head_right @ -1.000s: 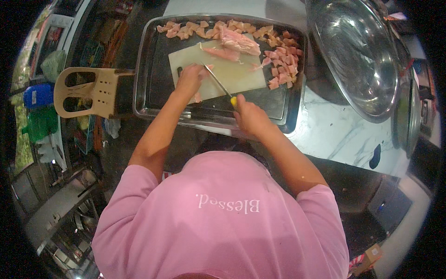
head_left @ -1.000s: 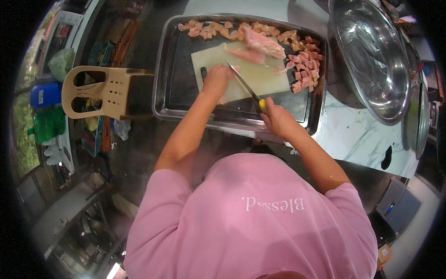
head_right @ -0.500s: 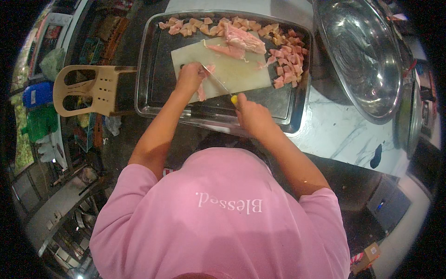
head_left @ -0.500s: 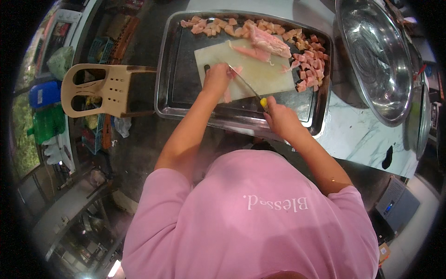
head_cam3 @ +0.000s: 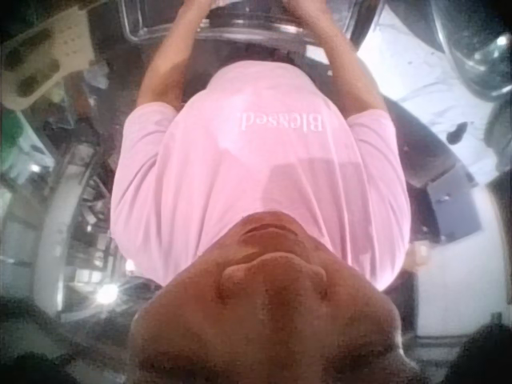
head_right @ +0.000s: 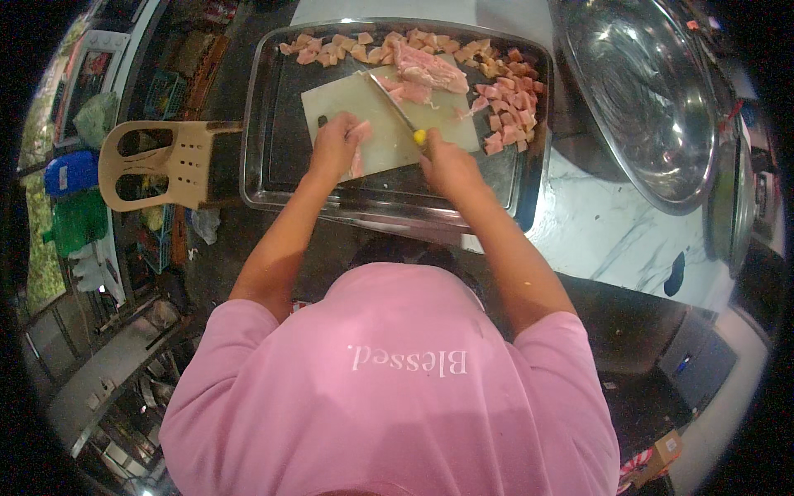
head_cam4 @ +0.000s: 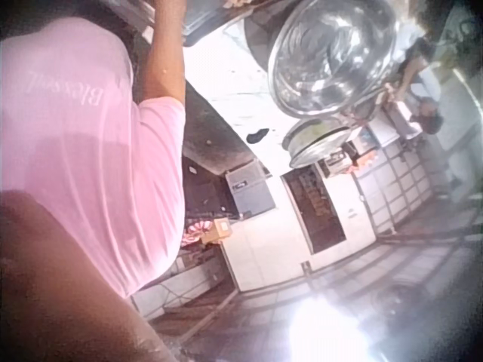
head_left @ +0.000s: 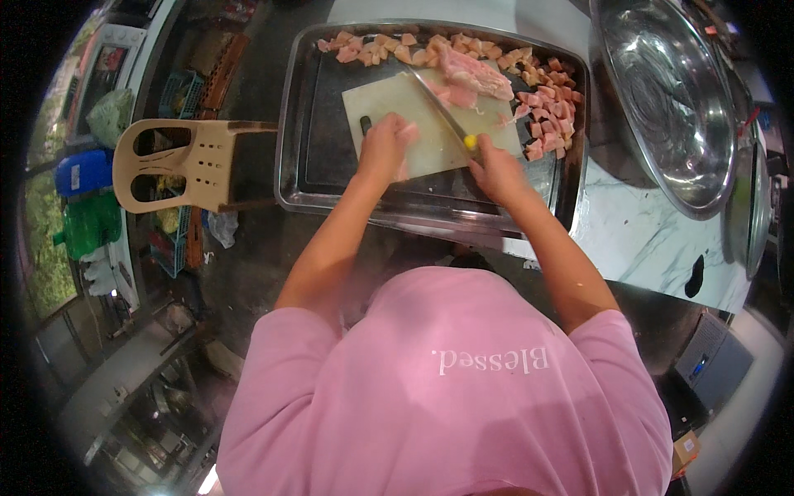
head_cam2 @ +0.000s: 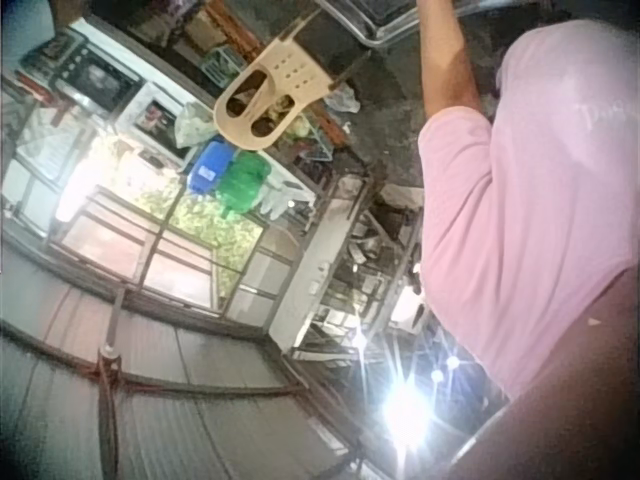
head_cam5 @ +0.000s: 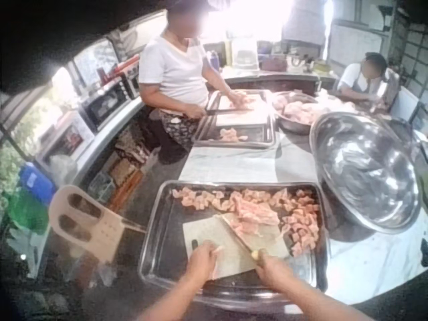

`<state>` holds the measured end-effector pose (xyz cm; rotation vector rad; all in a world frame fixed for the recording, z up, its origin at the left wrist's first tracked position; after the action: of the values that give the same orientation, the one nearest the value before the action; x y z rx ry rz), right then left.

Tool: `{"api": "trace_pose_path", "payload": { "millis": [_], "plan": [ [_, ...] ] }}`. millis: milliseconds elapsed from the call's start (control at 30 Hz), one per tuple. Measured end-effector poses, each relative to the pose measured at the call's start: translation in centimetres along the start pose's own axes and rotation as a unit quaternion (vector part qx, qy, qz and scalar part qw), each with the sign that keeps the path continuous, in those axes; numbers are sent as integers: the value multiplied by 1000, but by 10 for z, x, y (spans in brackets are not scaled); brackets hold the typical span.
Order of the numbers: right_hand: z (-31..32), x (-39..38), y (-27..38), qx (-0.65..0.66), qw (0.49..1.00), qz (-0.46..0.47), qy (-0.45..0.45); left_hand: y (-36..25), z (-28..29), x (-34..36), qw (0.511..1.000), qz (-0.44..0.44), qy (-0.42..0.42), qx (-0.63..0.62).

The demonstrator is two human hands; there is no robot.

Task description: The person cuts raw meat into small pieces using a knife on a white cutting board. The person holds the meat with one hand and slices it with the other, placing the cut pieces onto a metal tray.

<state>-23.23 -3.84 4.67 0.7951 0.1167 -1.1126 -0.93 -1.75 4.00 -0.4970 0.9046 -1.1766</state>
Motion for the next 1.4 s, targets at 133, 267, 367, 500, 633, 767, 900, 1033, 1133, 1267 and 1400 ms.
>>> {"api": "trace_pose_path", "payload": {
  "millis": [133,267,367,500,633,767,900,1033,1133,1267,1400],
  "plan": [
    [24,-33,5,-5,1000,11,15,10,-4,16,997,-33,-29,67],
    [14,-57,18,-21,998,6,56,10,-3,16,993,-8,-39,109],
    [-6,-63,20,-20,997,18,67,9,-6,12,994,-9,-22,107],
    [-22,-54,29,-39,994,-7,105,8,-7,12,988,-54,-14,141],
    [-33,-3,34,-29,998,25,54,0,-7,8,989,-65,-23,129],
    [-15,11,36,-33,998,34,35,12,-11,-5,987,-62,-46,142],
    [-3,-4,-1,-2,1000,1,-19,34,-14,2,987,-87,-111,79],
    [17,-42,17,-1,1000,4,2,11,-4,17,995,-30,-41,83],
    [11,-59,26,-13,999,-8,40,8,0,19,992,-9,1,130],
    [-12,-65,23,-28,997,0,77,21,-5,21,987,-77,-15,137],
    [-34,-41,24,-12,998,31,49,13,-7,21,986,-44,20,159]
  ]
}}
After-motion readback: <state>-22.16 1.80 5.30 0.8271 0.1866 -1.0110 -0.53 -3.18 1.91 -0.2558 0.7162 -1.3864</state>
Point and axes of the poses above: each hand's wrist, its own x-axis towards the middle knuckle, its own z-axis out of the back of the hand, y = z × x, the point moved 2 cm from there along x, towards the middle knuckle, and after that the axes turned 9 degrees about y, right-handed, at the moved point
